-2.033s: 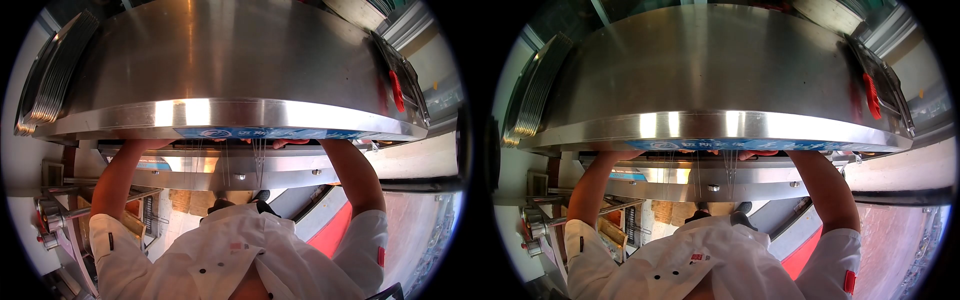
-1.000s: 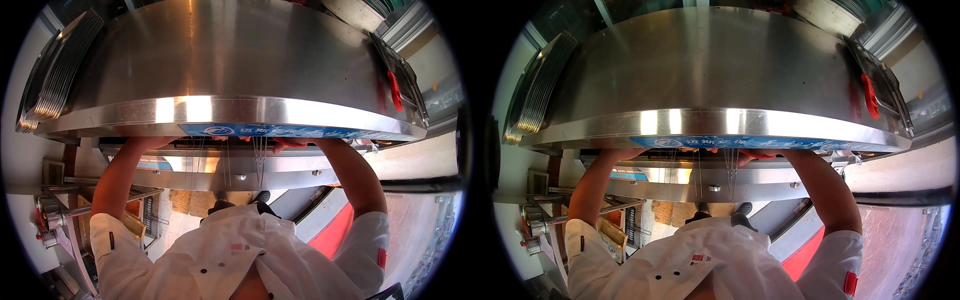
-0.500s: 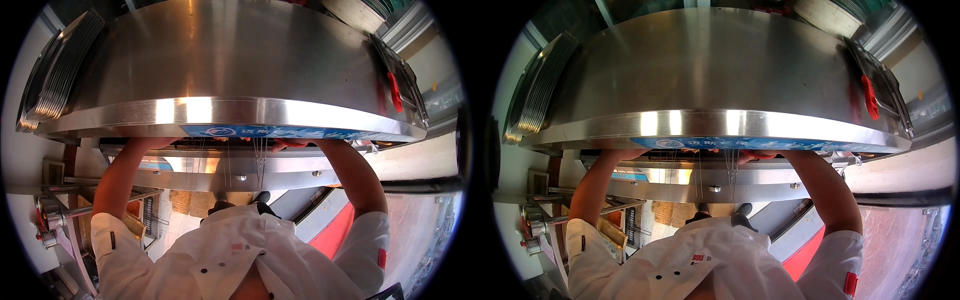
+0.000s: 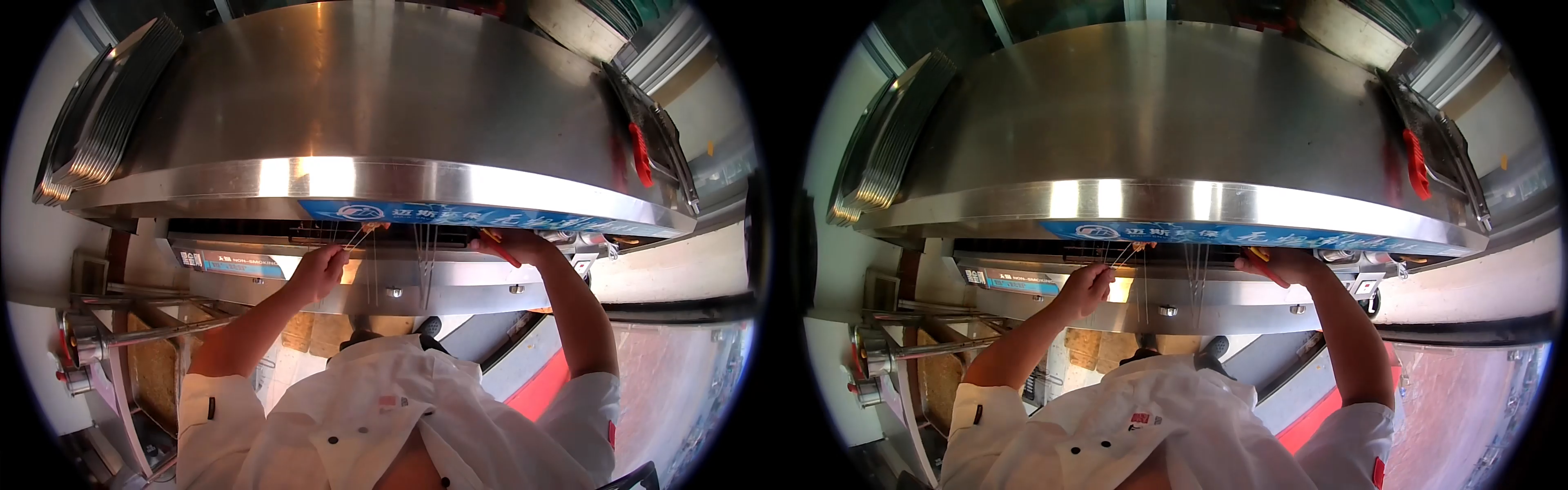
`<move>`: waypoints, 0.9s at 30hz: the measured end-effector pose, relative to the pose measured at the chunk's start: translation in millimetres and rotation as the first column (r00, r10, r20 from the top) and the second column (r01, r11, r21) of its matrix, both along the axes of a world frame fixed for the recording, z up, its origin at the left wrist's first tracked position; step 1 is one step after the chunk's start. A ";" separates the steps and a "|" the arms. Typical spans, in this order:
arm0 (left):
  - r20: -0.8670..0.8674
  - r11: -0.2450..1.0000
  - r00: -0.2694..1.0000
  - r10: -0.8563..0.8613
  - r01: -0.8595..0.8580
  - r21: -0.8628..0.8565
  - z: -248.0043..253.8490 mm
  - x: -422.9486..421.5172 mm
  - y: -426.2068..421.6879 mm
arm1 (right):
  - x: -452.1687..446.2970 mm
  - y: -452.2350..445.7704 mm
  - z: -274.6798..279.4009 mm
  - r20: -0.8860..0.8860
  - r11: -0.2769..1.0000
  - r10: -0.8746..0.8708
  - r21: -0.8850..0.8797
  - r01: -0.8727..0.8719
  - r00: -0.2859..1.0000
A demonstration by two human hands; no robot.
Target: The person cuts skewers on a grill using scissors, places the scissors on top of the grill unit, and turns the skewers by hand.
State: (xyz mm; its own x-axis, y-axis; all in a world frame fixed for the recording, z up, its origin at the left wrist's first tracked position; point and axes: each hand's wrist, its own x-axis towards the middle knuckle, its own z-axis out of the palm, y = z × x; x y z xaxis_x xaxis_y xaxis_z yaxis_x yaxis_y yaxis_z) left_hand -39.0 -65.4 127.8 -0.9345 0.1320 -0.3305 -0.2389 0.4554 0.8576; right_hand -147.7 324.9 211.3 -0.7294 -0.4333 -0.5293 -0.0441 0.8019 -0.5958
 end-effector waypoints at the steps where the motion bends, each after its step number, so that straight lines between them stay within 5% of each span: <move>1: 0.000 0.992 0.998 0.067 -0.066 0.110 1.9 8.1 20.4 | 4.8 4.8 -6.8 0.114 0.996 -0.076 -0.031 0.080 0.991; 3: -0.023 0.967 0.982 0.189 -0.182 0.180 -13.8 19.0 57.8 | 22.9 18.5 -31.5 0.408 0.908 -0.272 -0.191 0.373 0.872; 8: 0.126 0.778 0.877 0.463 -0.470 0.416 -56.2 26.0 131.9 | 88.5 -5.1 -27.3 0.316 0.871 -0.394 -0.173 0.461 0.863; 10: 0.115 0.724 0.840 0.530 -0.519 0.454 -60.5 29.8 145.2 | 104.0 -8.5 -24.5 0.368 0.801 -0.383 -0.325 0.503 0.847; 16: -0.075 0.847 0.865 0.497 -0.463 0.261 -46.4 48.4 150.9 | 110.4 -3.1 -29.5 0.361 0.877 -0.270 -0.289 0.382 0.893; 27: -0.111 0.835 0.856 0.506 -0.453 0.313 -52.2 49.3 153.6 | 83.3 -56.2 -12.5 0.507 0.960 -0.025 -0.229 0.163 0.862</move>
State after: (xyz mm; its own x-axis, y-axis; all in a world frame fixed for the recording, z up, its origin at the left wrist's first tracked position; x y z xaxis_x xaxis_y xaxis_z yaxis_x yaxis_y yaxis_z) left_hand 10.3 88.2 75.6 -0.9423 -0.2904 -0.1668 -0.1955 0.0729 0.9780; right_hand -64.4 268.6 198.9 -0.4448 -0.5457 -0.7102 0.3793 0.6035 -0.7013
